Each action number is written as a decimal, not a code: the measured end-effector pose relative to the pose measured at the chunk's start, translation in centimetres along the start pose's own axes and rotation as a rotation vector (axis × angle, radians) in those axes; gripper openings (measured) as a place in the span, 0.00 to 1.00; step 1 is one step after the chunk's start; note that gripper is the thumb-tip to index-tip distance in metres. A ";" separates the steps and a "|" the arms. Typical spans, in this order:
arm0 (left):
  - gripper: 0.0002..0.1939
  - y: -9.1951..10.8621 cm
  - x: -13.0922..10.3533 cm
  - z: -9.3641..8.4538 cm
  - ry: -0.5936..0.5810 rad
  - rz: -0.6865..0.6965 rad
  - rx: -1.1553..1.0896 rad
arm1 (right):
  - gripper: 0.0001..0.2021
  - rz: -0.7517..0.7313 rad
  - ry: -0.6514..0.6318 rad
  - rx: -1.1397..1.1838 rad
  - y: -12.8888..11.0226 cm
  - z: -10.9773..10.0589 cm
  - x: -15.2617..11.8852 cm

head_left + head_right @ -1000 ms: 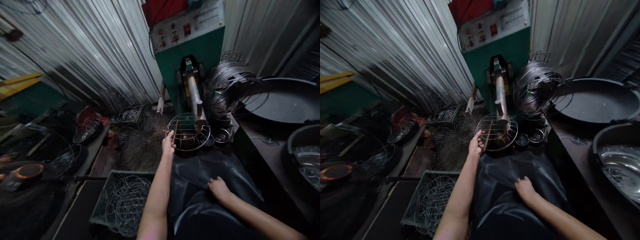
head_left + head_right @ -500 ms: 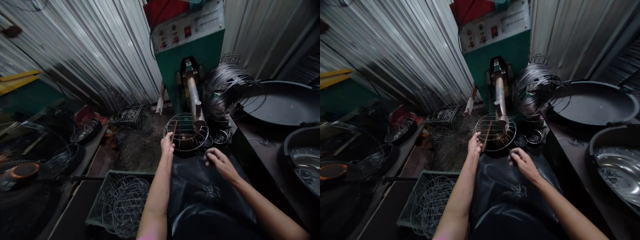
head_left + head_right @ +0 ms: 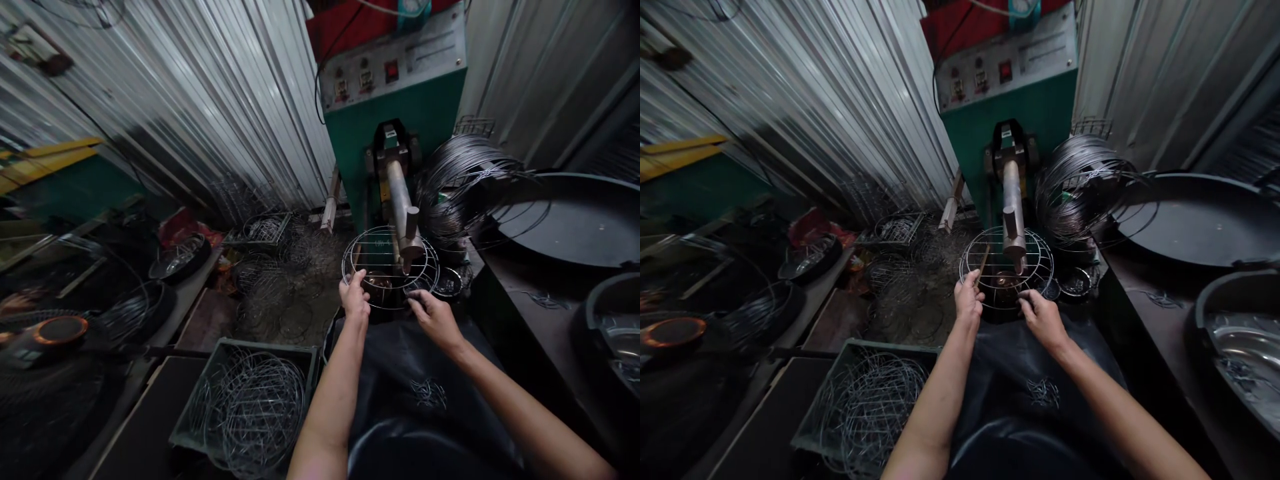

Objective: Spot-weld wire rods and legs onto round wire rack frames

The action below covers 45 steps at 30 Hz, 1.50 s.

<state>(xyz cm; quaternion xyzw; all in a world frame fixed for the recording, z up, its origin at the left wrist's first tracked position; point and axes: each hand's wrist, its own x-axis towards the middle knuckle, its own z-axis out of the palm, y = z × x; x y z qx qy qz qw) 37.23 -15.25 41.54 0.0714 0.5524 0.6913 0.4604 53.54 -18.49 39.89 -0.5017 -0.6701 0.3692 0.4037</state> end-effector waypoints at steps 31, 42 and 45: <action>0.24 -1.3 1.0 2.1 0.110 -0.030 -0.024 | 0.14 0.028 0.005 0.166 0.1 -0.6 3.3; 0.19 4.5 5.2 -0.1 -0.133 -0.166 0.413 | 0.08 0.058 -0.654 -0.747 7.5 -0.8 -7.6; 0.17 4.4 6.4 0.1 -0.190 -0.216 0.486 | 0.09 0.071 -0.821 -0.926 9.0 1.6 -10.2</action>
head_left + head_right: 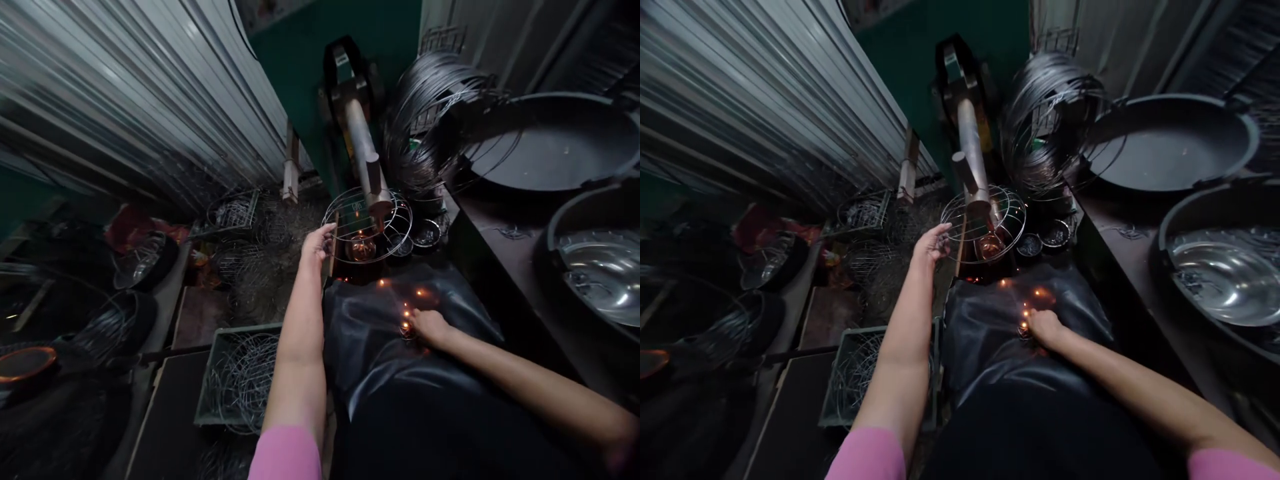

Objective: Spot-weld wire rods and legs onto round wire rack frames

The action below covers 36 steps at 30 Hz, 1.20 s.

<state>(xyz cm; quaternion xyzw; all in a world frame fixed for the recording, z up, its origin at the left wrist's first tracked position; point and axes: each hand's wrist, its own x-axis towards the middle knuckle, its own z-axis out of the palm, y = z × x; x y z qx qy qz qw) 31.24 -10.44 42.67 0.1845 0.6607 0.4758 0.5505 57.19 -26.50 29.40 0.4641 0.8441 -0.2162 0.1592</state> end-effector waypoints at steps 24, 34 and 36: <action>0.21 -4.9 -3.8 0.0 0.171 0.115 -0.359 | 0.17 -0.053 0.122 0.380 2.1 -0.6 -4.1; 0.21 -4.9 -3.8 0.3 0.208 0.158 -0.376 | 0.17 -0.117 0.778 1.257 -0.9 -14.7 1.9; 0.21 -4.7 -4.0 0.3 0.204 0.198 -0.378 | 0.17 -0.091 0.716 1.163 -1.1 -15.0 3.3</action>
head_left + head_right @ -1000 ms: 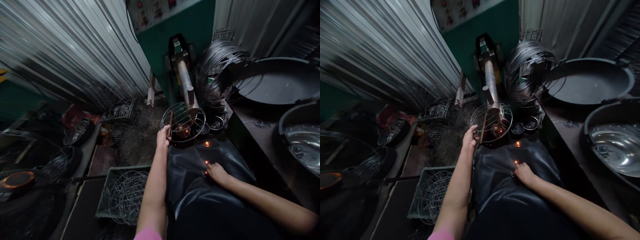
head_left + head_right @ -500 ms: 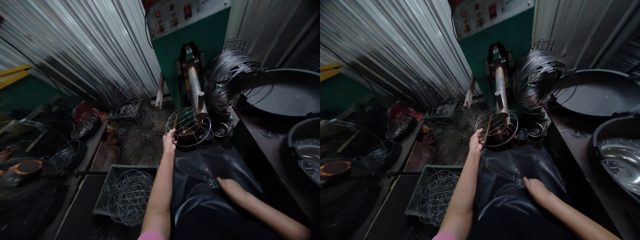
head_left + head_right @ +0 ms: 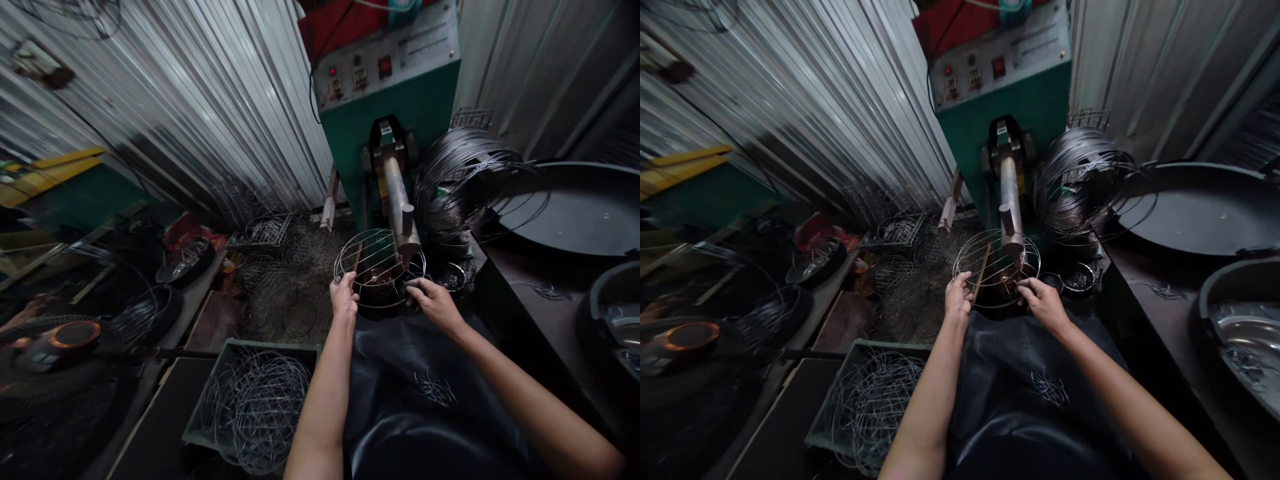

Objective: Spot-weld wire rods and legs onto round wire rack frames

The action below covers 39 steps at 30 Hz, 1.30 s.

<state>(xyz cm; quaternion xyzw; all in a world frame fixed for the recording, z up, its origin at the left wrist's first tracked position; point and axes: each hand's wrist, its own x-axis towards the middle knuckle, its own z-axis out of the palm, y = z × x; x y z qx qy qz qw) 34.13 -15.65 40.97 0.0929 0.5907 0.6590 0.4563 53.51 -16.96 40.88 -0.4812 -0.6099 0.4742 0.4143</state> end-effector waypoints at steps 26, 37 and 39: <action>0.23 -0.6 -0.4 1.7 0.014 0.039 0.022 | 0.17 0.004 0.016 0.022 0.3 -0.8 1.2; 0.21 -0.5 -0.3 2.3 -0.005 0.029 -0.026 | 0.17 -0.051 0.096 -0.102 0.2 -1.1 1.7; 0.21 -0.6 -0.4 2.3 0.001 0.037 -0.030 | 0.17 -0.058 0.114 -0.120 0.2 -1.0 1.7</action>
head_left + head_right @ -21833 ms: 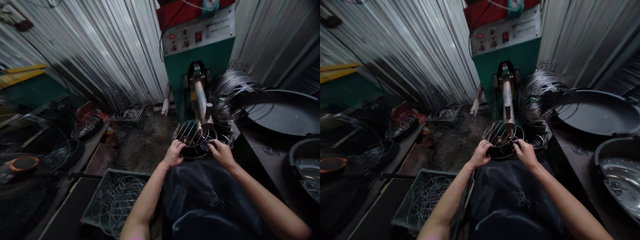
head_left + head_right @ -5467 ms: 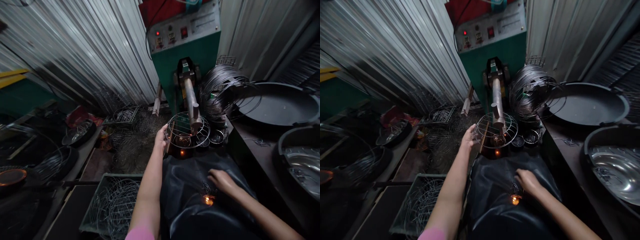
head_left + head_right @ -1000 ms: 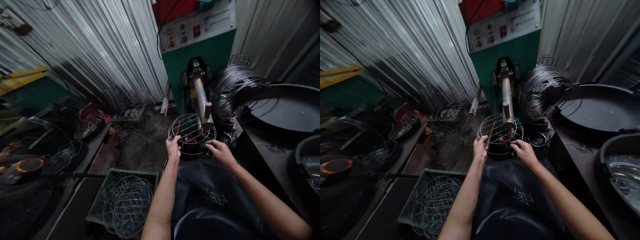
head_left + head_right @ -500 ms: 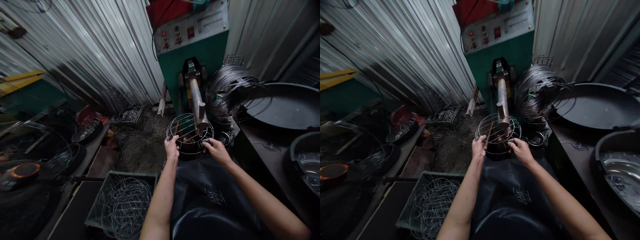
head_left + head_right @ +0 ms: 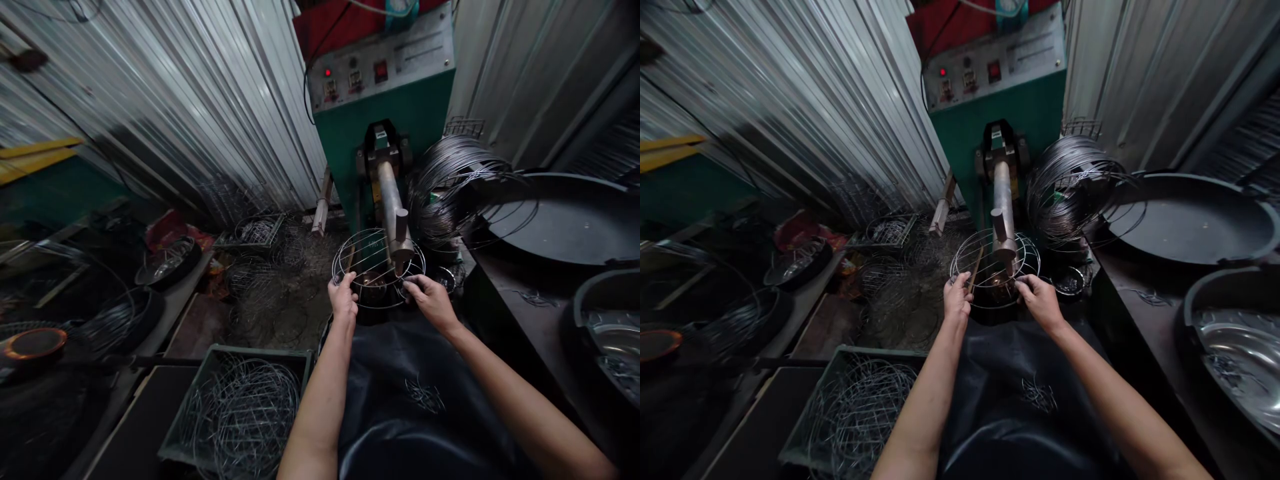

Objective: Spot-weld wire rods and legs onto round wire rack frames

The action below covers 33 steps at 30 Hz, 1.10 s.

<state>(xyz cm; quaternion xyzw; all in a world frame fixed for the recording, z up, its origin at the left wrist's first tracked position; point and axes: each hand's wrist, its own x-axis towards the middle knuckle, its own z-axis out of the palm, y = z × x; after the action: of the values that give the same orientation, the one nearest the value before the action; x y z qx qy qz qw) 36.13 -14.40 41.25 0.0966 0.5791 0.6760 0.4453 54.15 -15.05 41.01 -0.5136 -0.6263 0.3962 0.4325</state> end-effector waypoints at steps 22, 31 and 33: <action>0.24 0.9 2.4 -1.8 -0.033 -0.187 0.171 | 0.14 -0.107 -0.064 -0.330 3.3 -2.2 -4.1; 0.16 3.4 6.0 -1.3 -0.240 -0.221 0.447 | 0.08 -0.069 -0.895 -0.969 10.5 4.1 -14.6; 0.17 2.4 4.7 -2.5 -0.204 -0.195 0.389 | 0.10 -0.097 -0.902 -0.962 10.7 4.3 -14.7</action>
<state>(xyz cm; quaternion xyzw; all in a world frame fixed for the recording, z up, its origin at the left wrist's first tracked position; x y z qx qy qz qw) 30.62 -12.66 40.79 0.1918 0.6570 0.4923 0.5377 54.76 -28.10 27.61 -0.4043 -0.8756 0.2286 -0.1327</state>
